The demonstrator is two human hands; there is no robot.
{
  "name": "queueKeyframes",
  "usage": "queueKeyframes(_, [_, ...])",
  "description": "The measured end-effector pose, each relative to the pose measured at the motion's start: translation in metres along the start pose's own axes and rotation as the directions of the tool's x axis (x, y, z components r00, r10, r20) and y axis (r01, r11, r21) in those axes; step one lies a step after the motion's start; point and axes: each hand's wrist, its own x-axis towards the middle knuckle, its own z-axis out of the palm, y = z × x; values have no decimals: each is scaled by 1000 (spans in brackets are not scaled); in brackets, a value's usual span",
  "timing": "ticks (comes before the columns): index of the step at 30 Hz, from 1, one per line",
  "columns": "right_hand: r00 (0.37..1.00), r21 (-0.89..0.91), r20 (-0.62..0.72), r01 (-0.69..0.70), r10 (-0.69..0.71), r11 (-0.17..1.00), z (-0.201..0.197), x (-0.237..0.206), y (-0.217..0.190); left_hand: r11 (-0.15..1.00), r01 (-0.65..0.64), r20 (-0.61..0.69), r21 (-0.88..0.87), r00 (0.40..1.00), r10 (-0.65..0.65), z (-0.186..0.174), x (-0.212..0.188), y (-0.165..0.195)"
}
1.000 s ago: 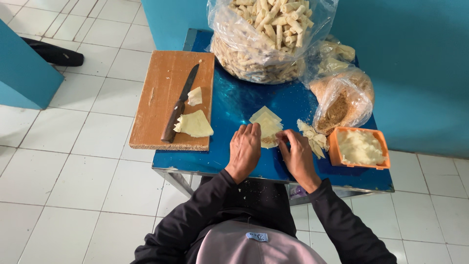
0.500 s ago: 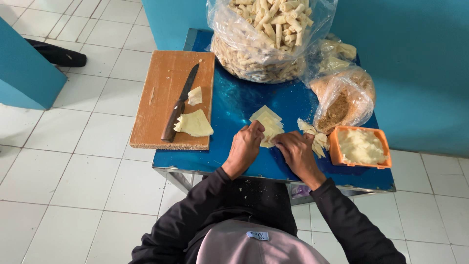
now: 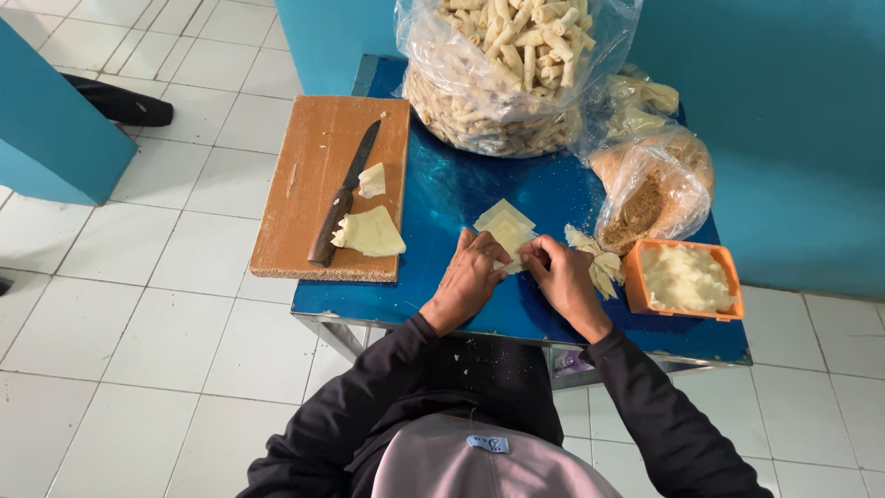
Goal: The person sits at a small blue table and takes pale dough pieces from a pile, folds and presses each piece by hand, and places the folded pieces into an orange container. They occasionally reach into a plastic bag of puffed snack sticks and a bag of brown filling beside the work area.
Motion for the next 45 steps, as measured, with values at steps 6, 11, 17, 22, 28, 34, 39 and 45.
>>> queueKeyframes(6, [999,-387,-35,25,-41,922,11,-1,-6,996,-32,-18,85,999,34,7,13,-12])
queueKeyframes(11, [992,-277,-6,120,-127,953,11,-8,-9,999,49,5,9,999,-49,7,17,-11])
queueKeyframes(17, [935,-458,57,336,-350,823,2,-14,-10,997,33,64,-74,998,-29,0,11,-7])
queueKeyframes(22, [941,-379,55,328,-333,865,-2,-7,-14,995,-77,46,-58,996,79,-2,9,-9])
queueKeyframes(28, [948,-377,78,313,-307,871,-2,-5,-10,986,25,90,-163,996,-10,-2,17,-17])
queueKeyframes(34, [977,-235,77,210,-198,949,-2,4,0,989,-27,79,-146,996,38,0,21,-18])
queueKeyframes(39, [986,-274,45,165,-159,948,1,-1,-7,984,-122,3,-129,992,124,1,24,-24])
queueKeyframes(45, [961,-492,29,252,-273,833,8,-6,-9,984,-63,32,-166,997,69,-4,17,-17])
